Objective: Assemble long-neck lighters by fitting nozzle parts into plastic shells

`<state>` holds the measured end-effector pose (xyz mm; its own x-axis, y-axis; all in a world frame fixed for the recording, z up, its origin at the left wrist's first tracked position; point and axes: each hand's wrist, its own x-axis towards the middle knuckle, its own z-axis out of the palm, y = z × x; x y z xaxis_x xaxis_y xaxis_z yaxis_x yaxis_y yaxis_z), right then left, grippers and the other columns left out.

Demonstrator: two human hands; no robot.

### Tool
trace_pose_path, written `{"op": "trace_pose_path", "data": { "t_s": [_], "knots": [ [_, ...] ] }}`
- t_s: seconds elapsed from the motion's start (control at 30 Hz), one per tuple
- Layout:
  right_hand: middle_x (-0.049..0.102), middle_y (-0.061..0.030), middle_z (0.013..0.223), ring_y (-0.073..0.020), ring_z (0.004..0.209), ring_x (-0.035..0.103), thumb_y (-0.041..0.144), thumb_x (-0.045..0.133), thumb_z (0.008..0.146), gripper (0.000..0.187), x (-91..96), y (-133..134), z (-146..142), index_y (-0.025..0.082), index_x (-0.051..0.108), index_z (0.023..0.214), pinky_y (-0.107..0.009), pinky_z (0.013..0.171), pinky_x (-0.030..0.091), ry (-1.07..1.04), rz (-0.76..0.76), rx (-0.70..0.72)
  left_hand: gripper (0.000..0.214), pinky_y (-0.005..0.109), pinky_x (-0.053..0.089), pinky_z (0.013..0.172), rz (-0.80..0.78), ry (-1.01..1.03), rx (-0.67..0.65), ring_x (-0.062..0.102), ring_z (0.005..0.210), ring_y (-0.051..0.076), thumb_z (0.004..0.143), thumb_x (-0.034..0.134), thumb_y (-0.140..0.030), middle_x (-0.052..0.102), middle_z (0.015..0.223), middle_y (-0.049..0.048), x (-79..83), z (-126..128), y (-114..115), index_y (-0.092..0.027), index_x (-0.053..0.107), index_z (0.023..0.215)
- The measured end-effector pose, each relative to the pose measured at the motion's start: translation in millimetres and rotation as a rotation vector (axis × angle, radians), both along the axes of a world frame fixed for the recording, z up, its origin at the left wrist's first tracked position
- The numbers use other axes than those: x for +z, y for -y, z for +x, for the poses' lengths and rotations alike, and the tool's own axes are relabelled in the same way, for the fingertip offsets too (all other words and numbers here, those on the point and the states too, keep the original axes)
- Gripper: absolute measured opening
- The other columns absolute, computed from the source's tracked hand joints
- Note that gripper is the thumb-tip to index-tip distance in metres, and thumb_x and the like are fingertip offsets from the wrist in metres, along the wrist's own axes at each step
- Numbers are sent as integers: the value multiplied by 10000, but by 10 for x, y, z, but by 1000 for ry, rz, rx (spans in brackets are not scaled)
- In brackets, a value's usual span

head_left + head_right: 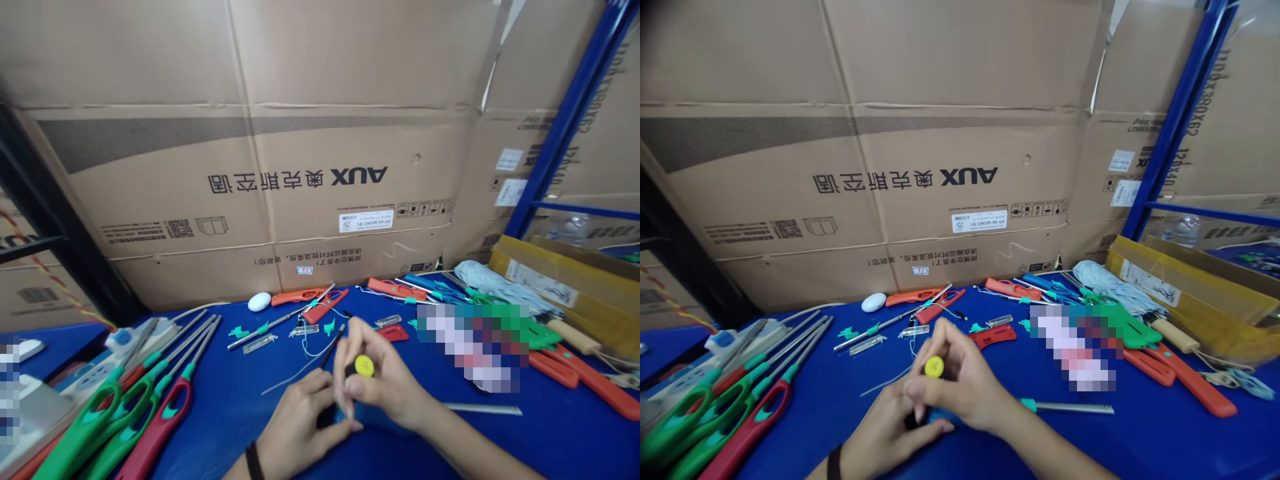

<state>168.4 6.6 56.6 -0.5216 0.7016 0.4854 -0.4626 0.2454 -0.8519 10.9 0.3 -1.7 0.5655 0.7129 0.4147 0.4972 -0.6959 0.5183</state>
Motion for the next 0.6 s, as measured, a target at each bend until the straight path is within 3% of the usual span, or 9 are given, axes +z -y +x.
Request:
{"op": "trace_pose_path", "data": {
  "t_s": [0.07,0.13,0.2,0.27,0.33,0.43,0.6],
  "knots": [
    [448,78,592,-43,425,363,452,669,760,371,6,11,-16,214,385,766,-175,427,276,71,-44,108,167,251,518,739,-29,22,-9,626,818,172,789,658,-311,677,873,17,3,4,6,-223,666,931],
    [415,71,575,-46,452,337,586,633,728,448,24,27,-19,190,425,745,-181,438,259,144,-29,119,141,241,520,764,-53,37,-27,630,836,163,793,649,-284,684,896,11,6,5,9,-227,666,921],
    [422,44,590,-63,491,359,706,461,768,538,38,41,-8,169,470,739,-198,471,279,157,-43,144,87,240,520,788,-38,41,-35,633,853,162,792,653,-294,687,901,10,7,1,11,-221,671,836],
    [432,21,616,-79,531,378,684,303,853,575,36,43,4,157,509,752,-211,507,297,127,-101,160,112,249,527,788,5,43,-28,637,854,170,782,667,-323,686,897,19,12,-7,12,-213,669,804],
    [442,8,660,-91,573,395,584,291,915,507,21,29,4,163,537,778,-219,537,316,85,-139,127,170,268,532,795,36,29,-36,640,876,186,780,671,-346,687,926,37,21,-15,10,-214,673,887],
    [470,-13,764,-115,672,448,525,408,901,398,19,-2,-14,177,568,794,-249,618,373,55,-22,12,254,284,528,824,23,-8,-52,638,928,204,786,664,-351,684,1005,54,30,-22,0,-223,666,1005],
    [503,-49,905,-175,941,497,480,456,897,335,141,22,-6,189,587,795,-338,846,390,152,226,-158,263,307,528,830,-1,-23,-19,642,931,220,780,669,-352,696,993,52,22,-11,-1,-234,679,1015]
  ]
}}
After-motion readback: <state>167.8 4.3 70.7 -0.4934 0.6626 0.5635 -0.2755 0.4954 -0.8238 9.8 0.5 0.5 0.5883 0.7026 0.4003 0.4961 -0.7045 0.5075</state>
